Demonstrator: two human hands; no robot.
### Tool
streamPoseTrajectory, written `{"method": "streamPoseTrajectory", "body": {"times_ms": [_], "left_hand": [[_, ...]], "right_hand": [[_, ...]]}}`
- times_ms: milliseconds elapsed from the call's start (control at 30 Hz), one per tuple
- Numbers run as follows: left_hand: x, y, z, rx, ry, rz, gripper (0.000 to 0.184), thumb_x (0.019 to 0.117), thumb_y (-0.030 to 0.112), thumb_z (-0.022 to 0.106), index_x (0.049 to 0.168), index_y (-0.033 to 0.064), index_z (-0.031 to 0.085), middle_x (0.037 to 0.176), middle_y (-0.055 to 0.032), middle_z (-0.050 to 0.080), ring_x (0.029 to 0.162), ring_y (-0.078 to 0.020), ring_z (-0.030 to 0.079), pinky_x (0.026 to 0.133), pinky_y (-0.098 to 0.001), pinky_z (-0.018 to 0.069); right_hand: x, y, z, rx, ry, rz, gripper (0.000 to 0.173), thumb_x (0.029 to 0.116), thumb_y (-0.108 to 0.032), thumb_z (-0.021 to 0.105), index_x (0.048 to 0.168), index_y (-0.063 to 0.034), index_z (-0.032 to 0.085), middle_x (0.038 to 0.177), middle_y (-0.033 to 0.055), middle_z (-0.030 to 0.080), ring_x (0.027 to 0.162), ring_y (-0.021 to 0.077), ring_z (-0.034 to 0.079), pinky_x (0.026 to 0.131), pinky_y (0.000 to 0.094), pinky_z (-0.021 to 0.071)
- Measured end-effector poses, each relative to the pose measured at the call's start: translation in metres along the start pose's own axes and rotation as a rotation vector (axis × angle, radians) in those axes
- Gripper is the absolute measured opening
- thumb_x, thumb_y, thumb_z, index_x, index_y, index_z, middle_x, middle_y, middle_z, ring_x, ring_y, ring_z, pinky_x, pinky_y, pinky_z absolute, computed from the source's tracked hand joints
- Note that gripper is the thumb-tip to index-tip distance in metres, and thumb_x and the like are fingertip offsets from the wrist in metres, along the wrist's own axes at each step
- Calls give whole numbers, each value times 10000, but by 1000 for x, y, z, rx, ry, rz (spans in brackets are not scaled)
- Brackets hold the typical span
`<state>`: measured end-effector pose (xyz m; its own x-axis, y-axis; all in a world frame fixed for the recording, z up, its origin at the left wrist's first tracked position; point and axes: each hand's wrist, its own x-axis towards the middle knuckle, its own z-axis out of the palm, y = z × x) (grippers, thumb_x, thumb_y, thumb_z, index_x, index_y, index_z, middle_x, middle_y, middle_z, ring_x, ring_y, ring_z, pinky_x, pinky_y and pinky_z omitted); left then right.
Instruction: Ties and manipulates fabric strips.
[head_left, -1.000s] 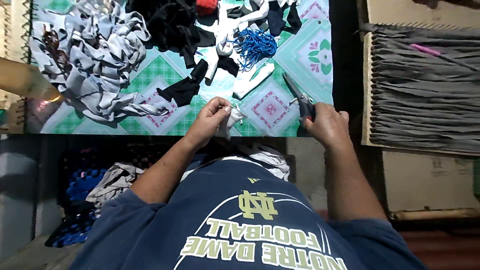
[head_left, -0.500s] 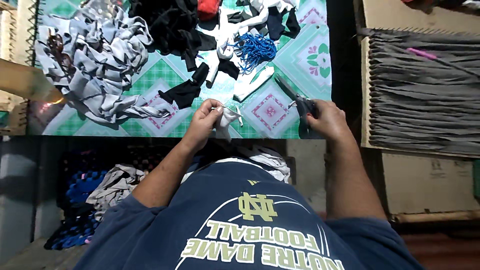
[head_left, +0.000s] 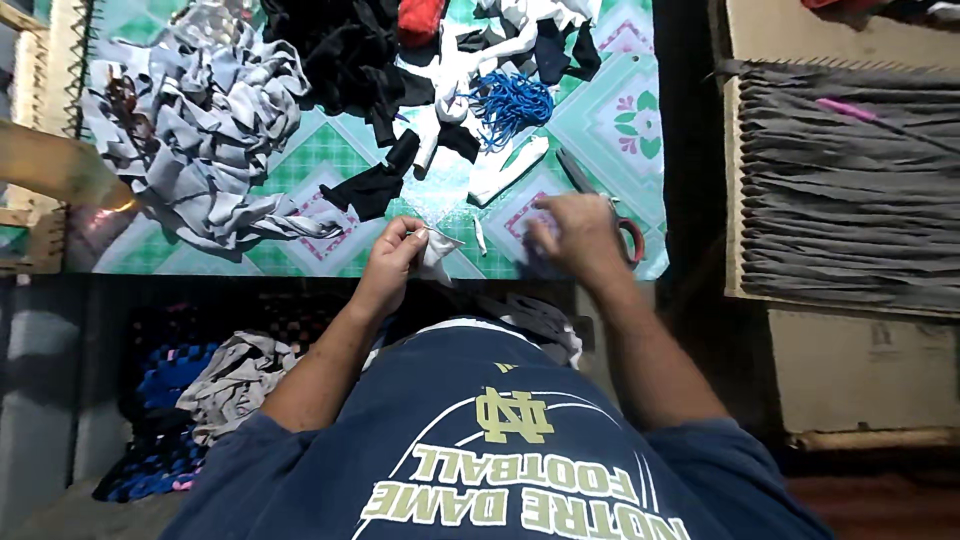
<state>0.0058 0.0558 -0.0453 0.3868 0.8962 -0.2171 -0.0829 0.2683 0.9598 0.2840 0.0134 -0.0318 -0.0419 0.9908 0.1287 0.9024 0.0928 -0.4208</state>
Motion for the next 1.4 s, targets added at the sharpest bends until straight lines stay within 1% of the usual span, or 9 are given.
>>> {"method": "streamPoseTrajectory", "body": {"times_ms": [100,267,467,533,667,933,1000,1133,1400], "left_hand": [[-3,2,4,2,-34,3,119,1074,136,454,1080,153,572,808,53,619,665,-19,584,627,-187,515],[-7,2,-5,7,-40,10,129,1074,141,453,1096,143,580,816,36,608,670,-30,574,638,-197,512],[-6,1,-18,-28,5,2,122,1083,143,453,1091,146,575,846,39,638,718,-35,617,675,-209,545],[-4,-1,-11,-45,-45,4,115,1072,117,454,1092,143,565,835,47,642,709,-27,621,668,-208,547],[4,5,27,57,-316,92,121,1060,102,472,1124,70,570,862,11,650,715,-42,626,673,-231,559],[15,10,46,299,-433,160,146,1060,127,514,1106,25,608,801,-19,633,672,-42,587,642,-216,512],[26,9,46,518,-358,267,195,1051,164,525,1129,24,637,896,-35,661,761,-77,616,706,-256,523],[78,4,48,1071,-232,467,466,988,197,659,1404,11,564,1405,-237,573,1249,-427,587,994,-586,494],[59,7,18,1162,-549,383,157,925,82,653,1044,17,732,963,-186,678,919,-370,681,782,-566,555]], "right_hand": [[7,-30,55,-5,74,-167,361,964,-310,674,1094,24,717,929,235,700,898,440,681,861,634,495],[4,-32,87,-96,235,-314,105,936,-37,619,848,14,645,735,179,634,720,365,664,780,545,517],[-60,-4,-3,-115,-443,105,196,953,-120,674,1014,65,701,988,289,695,990,499,668,903,682,475],[-72,5,-25,36,-463,205,284,995,-192,628,1089,62,714,1029,279,700,975,472,674,886,678,488],[-74,-10,-19,674,-206,221,408,971,-263,665,1286,-5,652,786,-19,602,645,2,511,634,196,478],[-51,-41,24,918,93,147,66,948,-65,681,987,-13,691,786,-39,658,634,-32,566,606,149,507],[-46,-33,30,887,107,123,74,952,-64,671,986,1,685,791,-23,653,633,-29,558,603,149,502],[-33,-10,48,843,166,85,102,960,-54,653,990,41,672,784,13,647,626,-26,542,603,147,492],[-37,6,58,875,174,48,100,944,-39,661,1001,39,687,825,16,672,659,-27,561,625,143,496]]}}
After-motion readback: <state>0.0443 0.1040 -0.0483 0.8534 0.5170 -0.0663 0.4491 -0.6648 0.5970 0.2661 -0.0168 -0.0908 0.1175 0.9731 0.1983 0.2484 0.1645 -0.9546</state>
